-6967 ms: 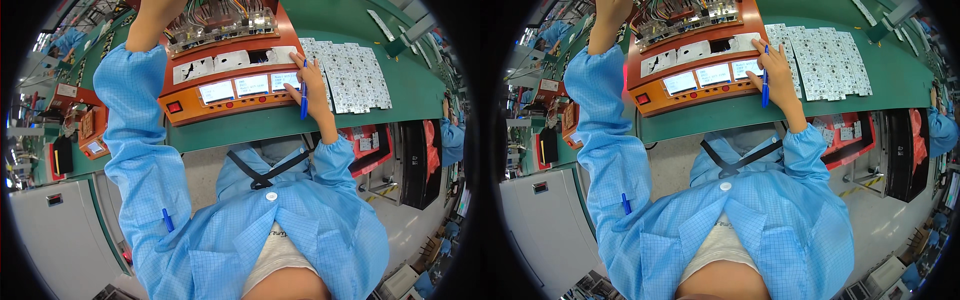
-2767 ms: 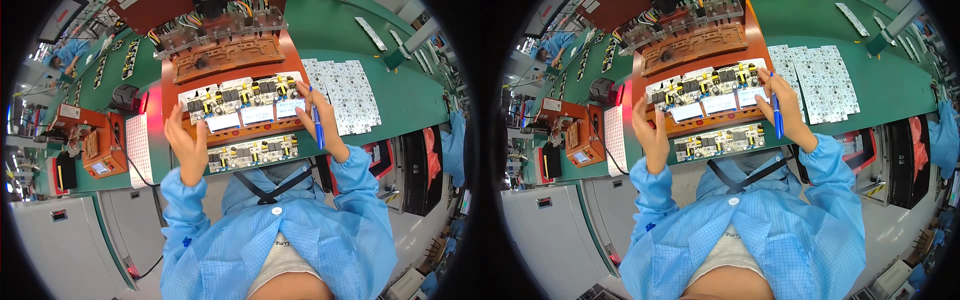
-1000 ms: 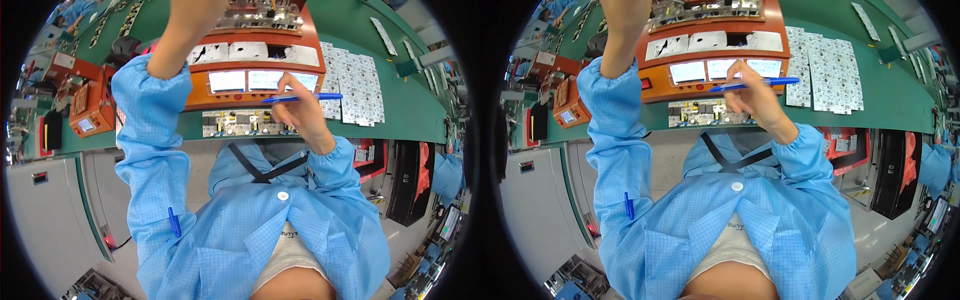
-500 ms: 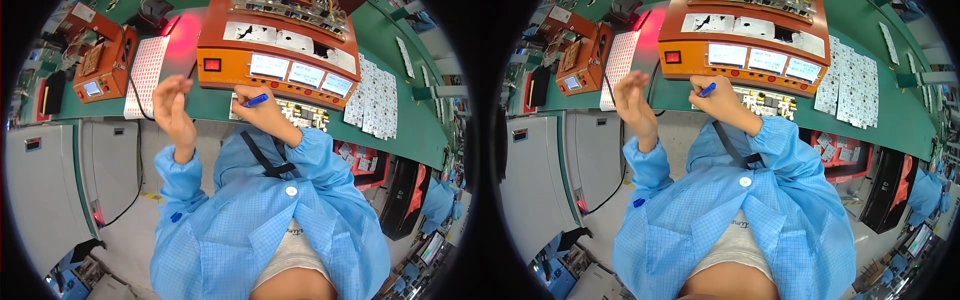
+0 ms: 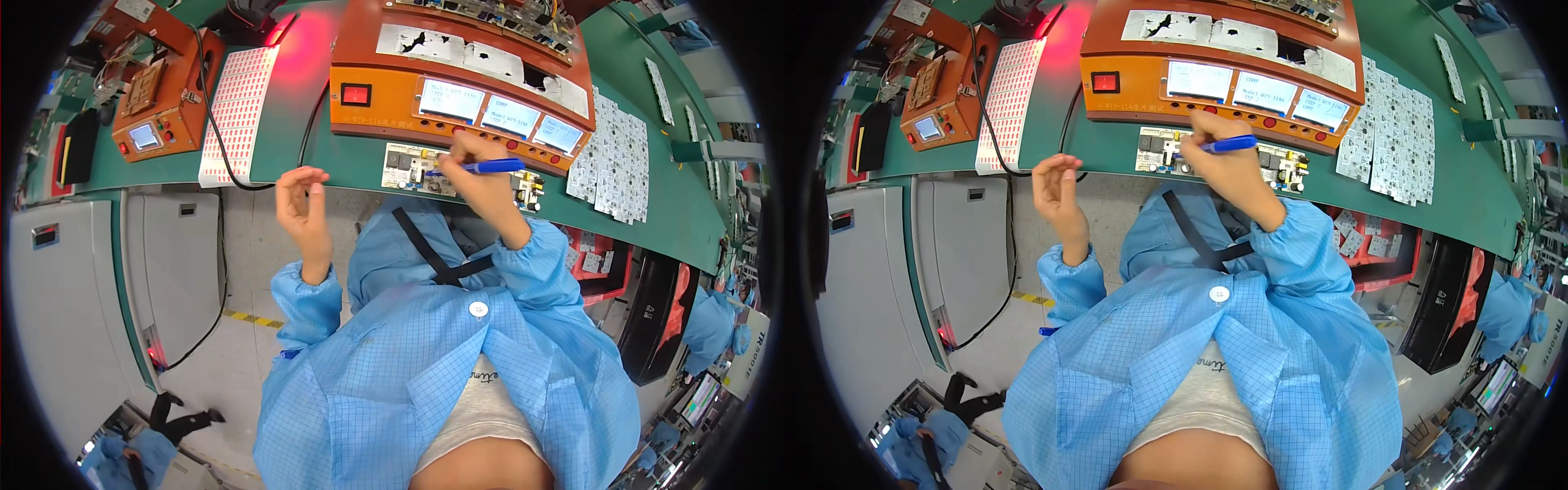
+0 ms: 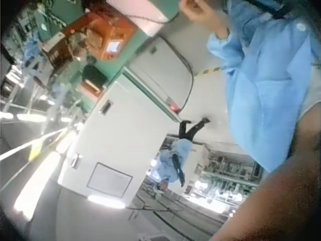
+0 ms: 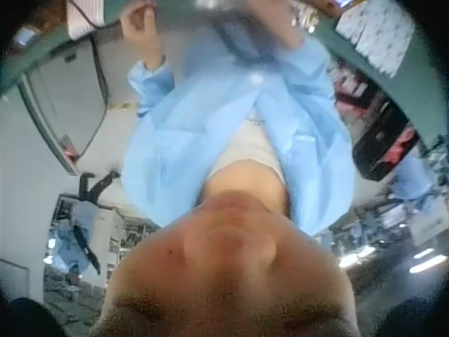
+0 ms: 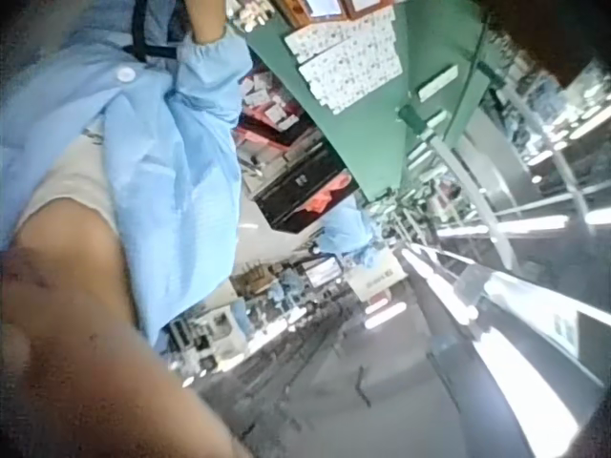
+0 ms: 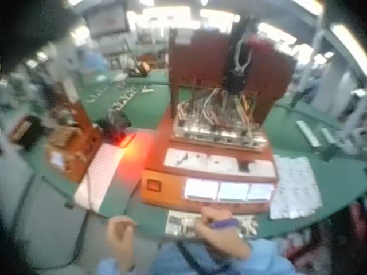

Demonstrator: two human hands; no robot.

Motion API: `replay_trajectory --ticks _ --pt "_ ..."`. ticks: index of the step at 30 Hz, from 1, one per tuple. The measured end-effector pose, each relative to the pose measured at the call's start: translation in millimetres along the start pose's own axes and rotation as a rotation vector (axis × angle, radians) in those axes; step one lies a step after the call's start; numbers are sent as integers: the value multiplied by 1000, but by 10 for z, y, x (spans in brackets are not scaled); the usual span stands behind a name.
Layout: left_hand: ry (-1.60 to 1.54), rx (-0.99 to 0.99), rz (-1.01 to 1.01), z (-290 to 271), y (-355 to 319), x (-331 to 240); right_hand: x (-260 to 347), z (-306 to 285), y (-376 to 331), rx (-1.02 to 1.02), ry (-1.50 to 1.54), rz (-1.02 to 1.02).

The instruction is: Testing printed circuit boards using a specialized electrical testing jig on a production floor.

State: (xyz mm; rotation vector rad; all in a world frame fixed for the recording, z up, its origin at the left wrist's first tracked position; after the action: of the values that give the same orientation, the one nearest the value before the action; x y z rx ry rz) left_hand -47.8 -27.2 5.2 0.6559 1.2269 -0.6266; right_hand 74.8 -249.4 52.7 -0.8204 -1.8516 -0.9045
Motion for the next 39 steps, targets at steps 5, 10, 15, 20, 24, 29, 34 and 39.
replay_trajectory --ticks 5,10,15,20,24,29,34,39 --pt "308 291 265 522 -47 -228 -110 -301 -168 -57 -62 12" --pt "466 477 522 952 -186 -366 -44 -217 -191 43 -138 23" --pt "473 484 547 1050 -211 -423 2 -158 -204 68 -184 -16" --pt "590 585 620 1250 -279 -509 -14 -576 -348 45 -241 107" --pt "830 863 666 1625 -492 -342 98 -877 -542 83 -532 -363" --pt "1069 919 789 1780 -603 -179 27 -766 -758 301 -911 -395" --pt "947 1016 763 1725 -566 -222 11 -776 -879 284 -920 -466" --pt "964 1070 695 1746 -532 -244 -34 -750 -983 272 -863 -479"
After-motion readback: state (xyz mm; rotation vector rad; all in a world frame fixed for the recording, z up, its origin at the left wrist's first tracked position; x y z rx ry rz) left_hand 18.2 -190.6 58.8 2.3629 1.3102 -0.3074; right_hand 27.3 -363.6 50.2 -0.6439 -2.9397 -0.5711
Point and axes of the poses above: each hand's wrist, its own y-axis towards the middle knuckle, its own z-axis out of the palm, x = y × z, the point moved 8 cm from there along y, towards the middle knuckle, and after that the axes turned 6 degrees about -z, right-handed, at the moved point
